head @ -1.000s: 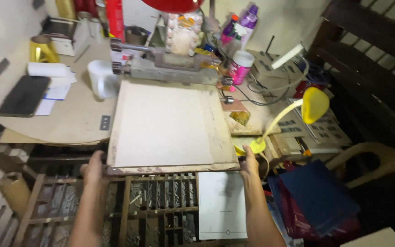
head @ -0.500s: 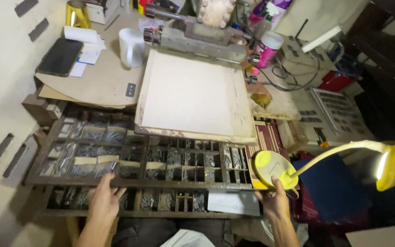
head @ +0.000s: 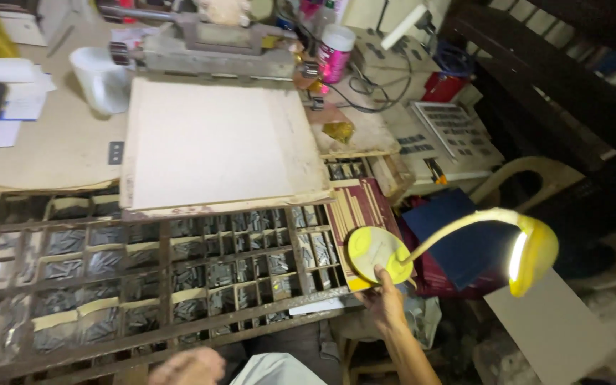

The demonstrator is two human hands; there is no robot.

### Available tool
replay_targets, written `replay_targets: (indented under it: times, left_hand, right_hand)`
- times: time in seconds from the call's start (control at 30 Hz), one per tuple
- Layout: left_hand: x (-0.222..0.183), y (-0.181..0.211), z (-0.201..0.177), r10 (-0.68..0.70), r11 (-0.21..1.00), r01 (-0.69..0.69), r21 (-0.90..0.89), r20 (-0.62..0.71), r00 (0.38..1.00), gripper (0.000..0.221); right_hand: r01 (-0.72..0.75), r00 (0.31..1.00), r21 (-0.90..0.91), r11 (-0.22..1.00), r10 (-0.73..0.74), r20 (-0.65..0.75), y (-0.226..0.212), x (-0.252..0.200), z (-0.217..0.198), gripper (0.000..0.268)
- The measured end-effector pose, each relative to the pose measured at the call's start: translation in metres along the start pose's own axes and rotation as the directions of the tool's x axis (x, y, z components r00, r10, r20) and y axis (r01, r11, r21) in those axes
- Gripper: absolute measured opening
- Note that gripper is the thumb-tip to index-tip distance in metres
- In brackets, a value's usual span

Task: Manually selecting and arranging individual metal type characters from a type case to prepare for printing.

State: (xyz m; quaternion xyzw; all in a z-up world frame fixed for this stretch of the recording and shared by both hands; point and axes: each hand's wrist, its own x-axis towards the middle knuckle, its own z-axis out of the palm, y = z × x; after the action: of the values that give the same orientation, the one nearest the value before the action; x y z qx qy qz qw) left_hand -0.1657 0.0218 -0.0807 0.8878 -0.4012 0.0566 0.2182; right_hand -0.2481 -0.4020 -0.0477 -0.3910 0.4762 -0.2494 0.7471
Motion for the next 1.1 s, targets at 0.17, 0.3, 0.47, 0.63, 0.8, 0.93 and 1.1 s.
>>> replay_targets:
  times: [0.17,0.3,0.47,0.63,0.8,0.93,1.1]
  left_hand:
    - [0.098,0.147,-0.07,-0.232,0.601,0.671,-0.433,0.71,0.665,0.044]
    - [0.186,0.182,0.055,0.425,0.788,-0.347,-0.509,0.041,0.904,0.042]
    - [0.237,0.209,0.126,0.406,0.878,-0.417,-0.238,-0.094,0.909,0.058]
    - [0.237,0.227,0.131,0.36,0.924,-0.359,-0.13,-0.015,0.933,0.068]
    - [0.234,0.235,0.15,0.312,0.95,-0.297,0.098,-0.205,0.928,0.067]
    - [0.238,0.242,0.168,0.292,0.956,-0.277,0.099,-0.205,0.934,0.067]
    - [0.248,0.254,0.186,0.218,0.956,-0.188,0.227,-0.119,0.969,0.07]
  right_hand:
    - [-0.001,0.999,0.022,1.0,0.0,0.038,0.007,0.01,-0.008,0.044]
    - [0.008,0.998,0.034,0.999,-0.01,0.06,-0.01,-0.005,-0.009,0.031]
    - [0.036,0.877,-0.333,0.942,0.13,0.462,-0.053,-0.036,-0.066,0.031]
    - [0.704,0.544,-0.691,0.167,-0.752,0.373,-0.16,-0.097,-0.087,0.055]
    - [0.8,0.138,-0.54,-0.26,-0.797,0.588,-0.228,-0.134,-0.033,0.121]
    - [0.785,-0.147,-0.246,-0.569,-0.557,0.818,-0.243,-0.125,0.043,0.078]
    - [0.777,-0.35,-0.098,-0.622,-0.556,0.754,-0.216,-0.137,0.091,0.063]
